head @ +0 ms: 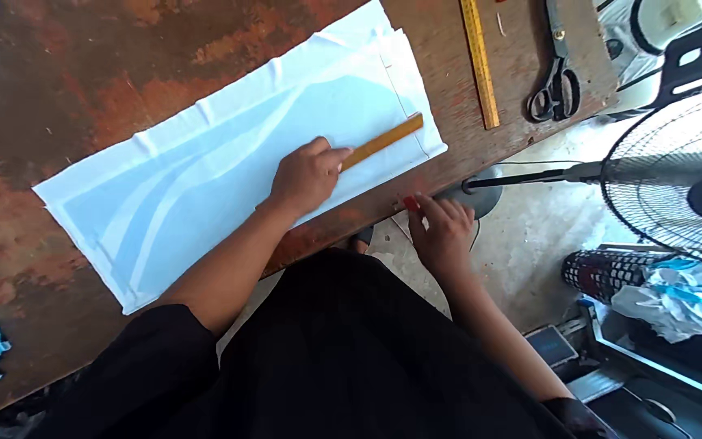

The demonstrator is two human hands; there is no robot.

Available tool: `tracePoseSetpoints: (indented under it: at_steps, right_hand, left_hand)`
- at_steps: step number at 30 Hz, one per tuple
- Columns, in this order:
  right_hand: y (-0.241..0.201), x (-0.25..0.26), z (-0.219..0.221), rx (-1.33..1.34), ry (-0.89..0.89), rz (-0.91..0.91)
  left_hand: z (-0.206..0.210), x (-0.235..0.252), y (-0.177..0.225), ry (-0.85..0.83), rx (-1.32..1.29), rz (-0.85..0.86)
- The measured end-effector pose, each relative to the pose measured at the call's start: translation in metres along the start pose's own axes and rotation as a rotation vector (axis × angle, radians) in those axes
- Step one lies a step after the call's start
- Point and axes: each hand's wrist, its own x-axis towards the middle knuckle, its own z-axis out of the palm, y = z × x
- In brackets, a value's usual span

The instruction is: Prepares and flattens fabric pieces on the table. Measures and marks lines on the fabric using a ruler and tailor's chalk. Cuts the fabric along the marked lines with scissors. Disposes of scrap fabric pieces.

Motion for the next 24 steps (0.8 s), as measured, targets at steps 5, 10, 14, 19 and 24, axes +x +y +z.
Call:
tracePoseSetpoints:
  at_steps: [5, 10, 14, 19, 24]
  right_hand:
    - [-0.023, -0.045, 0.018, 0.066, -0.067, 0.028]
    - [-0.051, -0.051, 0.028, 0.177, -0.058, 0.010]
    - [-0.063, -0.044, 0.030, 0.246, -0.051, -0.004]
    - [-0.073, -0.032, 0.031, 0.311, -0.034, -0.020]
    - [-0.084, 0.002, 0.034, 0.333, -0.020, -0.030]
  left_hand:
    - [-0.042, 0.043, -0.052, -0.007, 0.110, -0.100]
    - [-0.057, 0.069, -0.086, -0.018, 0.171, -0.053]
    - [-0.056, 0.081, -0.090, -0.056, 0.160, -0.034]
    - [-0.054, 0.087, -0.091, -0.072, 0.147, -0.063]
    - [-0.061, 0.094, -0.088, -0.131, 0.068, -0.101]
